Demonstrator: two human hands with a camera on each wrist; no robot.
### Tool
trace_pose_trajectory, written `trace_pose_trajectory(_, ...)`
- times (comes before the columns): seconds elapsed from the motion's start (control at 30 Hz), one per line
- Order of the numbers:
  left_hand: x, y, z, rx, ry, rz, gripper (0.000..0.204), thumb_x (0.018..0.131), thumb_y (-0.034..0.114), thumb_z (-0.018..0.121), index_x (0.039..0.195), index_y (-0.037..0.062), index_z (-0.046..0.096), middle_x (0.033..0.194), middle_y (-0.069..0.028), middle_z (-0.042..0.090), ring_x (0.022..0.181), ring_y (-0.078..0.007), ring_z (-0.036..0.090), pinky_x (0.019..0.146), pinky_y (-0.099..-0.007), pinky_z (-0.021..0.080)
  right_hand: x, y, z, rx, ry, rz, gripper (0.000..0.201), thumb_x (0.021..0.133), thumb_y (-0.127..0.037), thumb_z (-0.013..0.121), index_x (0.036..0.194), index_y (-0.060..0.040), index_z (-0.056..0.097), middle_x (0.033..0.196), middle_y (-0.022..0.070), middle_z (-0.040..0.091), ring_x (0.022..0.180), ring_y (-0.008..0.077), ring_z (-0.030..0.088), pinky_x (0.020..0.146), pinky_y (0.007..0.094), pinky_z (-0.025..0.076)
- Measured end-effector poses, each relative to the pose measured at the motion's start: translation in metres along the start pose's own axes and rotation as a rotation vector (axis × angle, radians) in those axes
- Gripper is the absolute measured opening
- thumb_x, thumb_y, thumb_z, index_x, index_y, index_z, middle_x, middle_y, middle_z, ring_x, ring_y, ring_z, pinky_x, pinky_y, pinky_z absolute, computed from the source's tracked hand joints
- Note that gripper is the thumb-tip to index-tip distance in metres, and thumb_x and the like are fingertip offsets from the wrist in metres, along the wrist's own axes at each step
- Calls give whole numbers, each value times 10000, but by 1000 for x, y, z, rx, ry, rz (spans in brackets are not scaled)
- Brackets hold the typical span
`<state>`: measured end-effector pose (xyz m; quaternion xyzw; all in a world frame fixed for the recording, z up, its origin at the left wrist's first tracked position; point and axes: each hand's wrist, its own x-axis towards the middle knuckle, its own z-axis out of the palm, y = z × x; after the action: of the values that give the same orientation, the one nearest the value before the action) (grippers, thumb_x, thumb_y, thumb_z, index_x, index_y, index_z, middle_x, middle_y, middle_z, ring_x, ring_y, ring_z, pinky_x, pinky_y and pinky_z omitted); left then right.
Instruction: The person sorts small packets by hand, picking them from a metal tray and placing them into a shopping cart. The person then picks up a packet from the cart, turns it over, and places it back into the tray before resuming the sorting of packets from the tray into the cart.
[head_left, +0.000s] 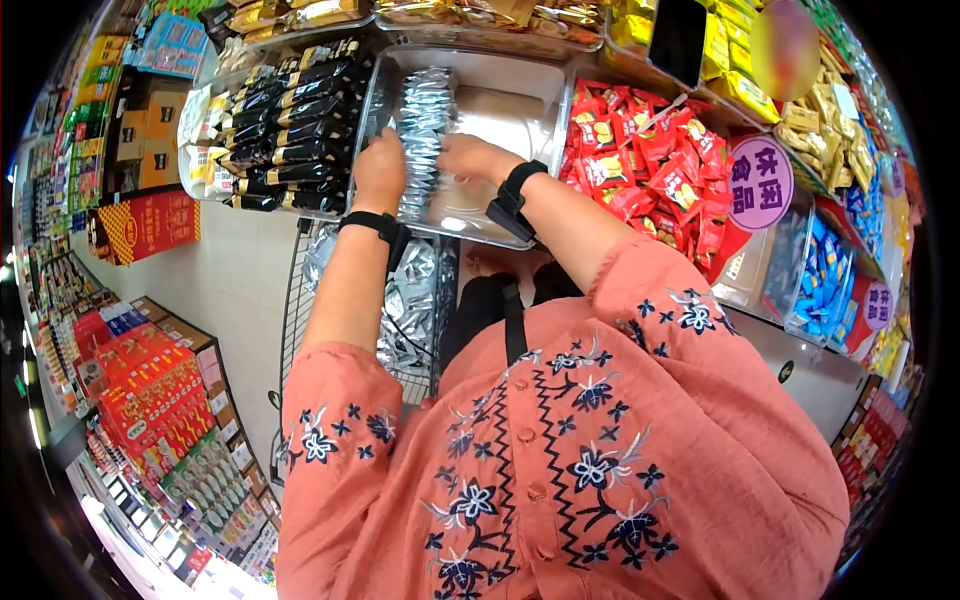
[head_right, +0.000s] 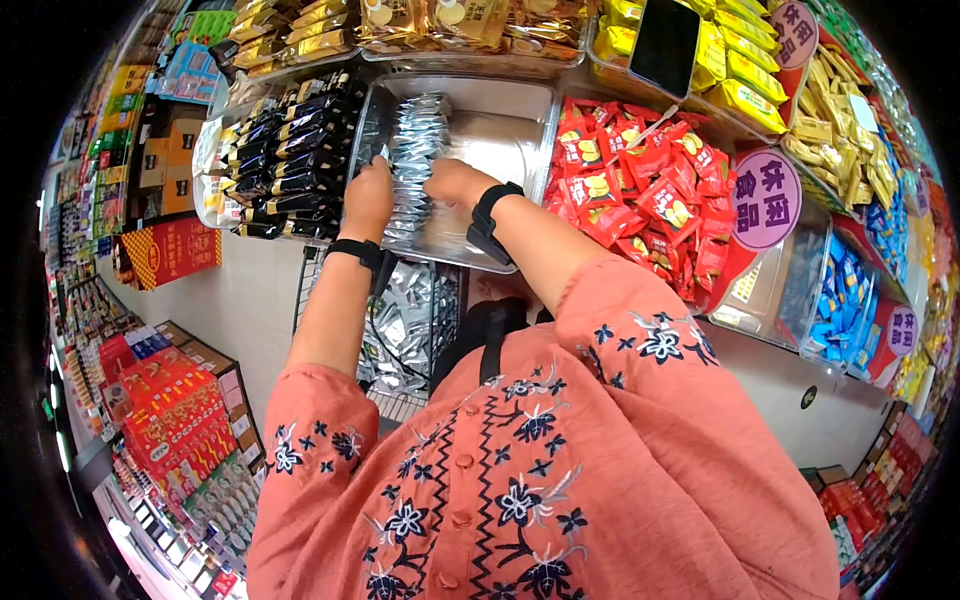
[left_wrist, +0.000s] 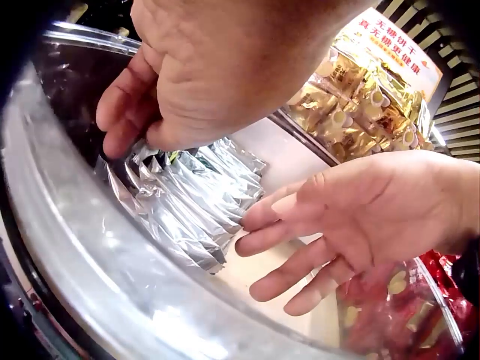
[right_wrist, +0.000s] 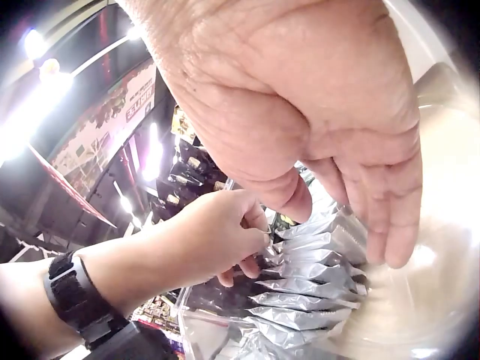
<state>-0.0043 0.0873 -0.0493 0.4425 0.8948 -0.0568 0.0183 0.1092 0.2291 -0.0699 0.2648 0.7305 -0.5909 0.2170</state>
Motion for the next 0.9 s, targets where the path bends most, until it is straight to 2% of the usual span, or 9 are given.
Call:
trace_pose_trajectory(0.27,-4,-4,-2,-9,80,56,106,855,43,576,938,31,513,854,-193,670,729,-364,701,621,-425,574,4,0,0,19,-46,42,355,879,-224,561,1153,1,574,968,139,646,804,231,668,641,367,585)
trace_pose_trajectory(0.43,-5,2,-47,-12,138,26,123,847,51,585,938,37,504,876,-199,662,705,-368,690,608,-432,567,3,4,1,149,-47,26,353,879,-212,579,1156,6,575,982,148,651,786,244,667,644,380,590)
trace_pose_trajectory(0.53,-16,2,-77,-134,204,-18,100,910,108,525,978,36,513,900,-207,667,740,-409,665,608,-480,530,-7,-3,-4,146,54,60,459,843,-154,569,1227,92,513,1110,243,636,828,332,697,624,407,585)
trace_pose_trajectory(0.6,-23,-4,-86,-232,241,-53,122,918,138,530,988,38,524,904,-214,671,733,-412,659,612,-486,515,-4,-3,-3,324,208,85,513,846,-156,582,1276,92,452,1154,248,621,854,354,696,621,415,585)
trace_pose_trajectory(0.63,-30,-4,-88,-321,302,-64,126,926,146,544,992,39,540,864,-196,675,682,-362,667,609,-451,510,0,-1,-2,411,284,97,543,848,-157,588,1301,92,422,1176,250,613,866,364,695,620,419,584)
trace_pose_trajectory(0.73,-52,-4,-94,-503,154,-257,119,931,131,558,980,24,541,798,-156,664,629,-278,663,599,-391,516,20,0,-7,588,177,142,625,877,-185,610,1408,-27,320,1287,136,527,1123,267,565,851,451,540)
trace_pose_trajectory(0.77,-60,-4,-92,-585,181,-276,119,931,111,575,973,4,542,774,-114,651,610,-196,645,587,-331,509,24,3,-5,704,153,86,606,877,-171,594,1408,-51,327,1317,117,506,1170,265,529,926,520,478)
trace_pose_trajectory(0.87,-77,-3,-88,-711,163,-384,130,930,103,581,976,-12,542,783,-104,653,613,-174,641,579,-309,506,37,0,-5,731,64,8,555,873,-151,579,1381,-69,371,1313,103,507,1195,251,506,925,545,463)
trace_pose_trajectory(0.9,-82,-2,-87,-722,139,-404,131,933,97,581,982,-18,543,795,-101,650,622,-165,642,579,-302,508,43,1,-4,718,27,-16,505,868,-134,570,1344,-78,412,1301,95,514,1182,246,516,935,511,470)
